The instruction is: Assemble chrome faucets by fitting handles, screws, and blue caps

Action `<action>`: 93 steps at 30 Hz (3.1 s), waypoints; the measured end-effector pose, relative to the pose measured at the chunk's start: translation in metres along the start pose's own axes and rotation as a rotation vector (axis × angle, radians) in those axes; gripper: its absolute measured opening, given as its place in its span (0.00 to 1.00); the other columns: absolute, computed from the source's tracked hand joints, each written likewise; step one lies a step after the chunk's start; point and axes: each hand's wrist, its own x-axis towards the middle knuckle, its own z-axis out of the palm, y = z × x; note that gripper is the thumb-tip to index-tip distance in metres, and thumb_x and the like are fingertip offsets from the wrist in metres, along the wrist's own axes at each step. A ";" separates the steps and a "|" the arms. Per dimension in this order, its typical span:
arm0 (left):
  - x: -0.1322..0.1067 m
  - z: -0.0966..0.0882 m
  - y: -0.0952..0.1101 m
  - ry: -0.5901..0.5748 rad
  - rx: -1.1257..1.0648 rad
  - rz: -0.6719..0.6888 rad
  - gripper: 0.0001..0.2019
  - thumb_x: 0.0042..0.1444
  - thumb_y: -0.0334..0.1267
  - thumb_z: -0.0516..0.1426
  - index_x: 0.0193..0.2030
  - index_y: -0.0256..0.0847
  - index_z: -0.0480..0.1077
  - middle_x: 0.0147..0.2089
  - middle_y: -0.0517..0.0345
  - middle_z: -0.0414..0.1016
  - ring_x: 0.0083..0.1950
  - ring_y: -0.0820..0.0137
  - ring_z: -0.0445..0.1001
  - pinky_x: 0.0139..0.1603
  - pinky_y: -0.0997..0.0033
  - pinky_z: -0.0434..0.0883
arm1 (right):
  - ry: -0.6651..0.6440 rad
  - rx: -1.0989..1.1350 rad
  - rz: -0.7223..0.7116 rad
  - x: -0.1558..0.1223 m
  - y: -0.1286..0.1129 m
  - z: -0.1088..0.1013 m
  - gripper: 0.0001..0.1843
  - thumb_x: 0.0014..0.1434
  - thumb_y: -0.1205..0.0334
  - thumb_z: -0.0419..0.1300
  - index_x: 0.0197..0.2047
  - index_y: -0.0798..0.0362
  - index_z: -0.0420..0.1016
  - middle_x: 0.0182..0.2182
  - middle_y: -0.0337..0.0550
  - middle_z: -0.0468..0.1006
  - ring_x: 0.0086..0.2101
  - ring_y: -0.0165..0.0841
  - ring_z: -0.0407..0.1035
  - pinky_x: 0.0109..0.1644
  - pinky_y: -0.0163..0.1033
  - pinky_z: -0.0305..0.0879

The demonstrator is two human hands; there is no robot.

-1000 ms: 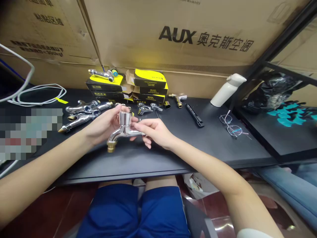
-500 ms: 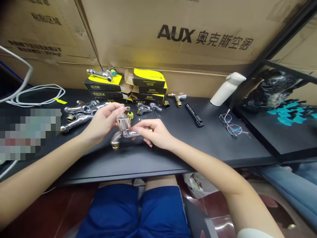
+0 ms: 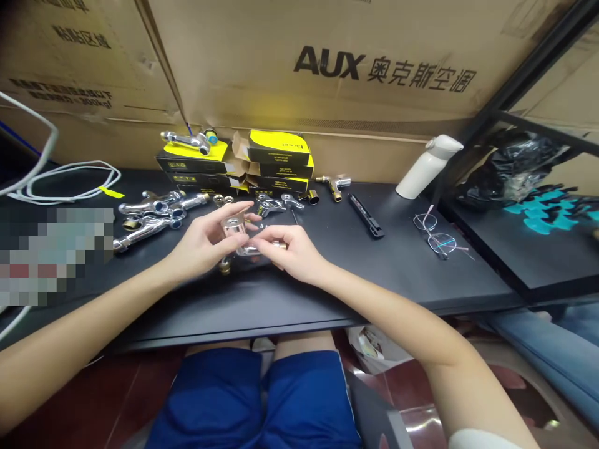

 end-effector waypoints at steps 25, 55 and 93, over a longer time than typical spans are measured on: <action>0.008 -0.019 0.007 -0.609 -0.655 -0.326 0.35 0.32 0.25 0.55 0.53 0.38 0.77 0.41 0.47 0.83 0.34 0.54 0.81 0.34 0.59 0.76 | -0.381 0.208 0.147 0.000 -0.002 0.002 0.16 0.62 0.54 0.61 0.44 0.59 0.79 0.30 0.45 0.82 0.14 0.19 0.56 0.14 0.27 0.51; 0.007 -0.010 0.009 -0.062 -0.333 -0.284 0.19 0.54 0.47 0.65 0.50 0.43 0.77 0.46 0.51 0.80 0.37 0.69 0.79 0.29 0.77 0.75 | 0.277 0.513 0.184 0.015 -0.002 -0.012 0.14 0.55 0.54 0.65 0.32 0.58 0.73 0.26 0.46 0.81 0.12 0.18 0.53 0.13 0.27 0.48; 0.008 -0.005 0.003 -0.053 -0.194 -0.052 0.21 0.51 0.43 0.67 0.50 0.38 0.72 0.53 0.49 0.77 0.51 0.64 0.75 0.54 0.64 0.71 | 0.058 0.274 0.173 0.011 0.006 -0.008 0.14 0.59 0.52 0.61 0.34 0.57 0.73 0.24 0.41 0.81 0.10 0.20 0.56 0.11 0.28 0.48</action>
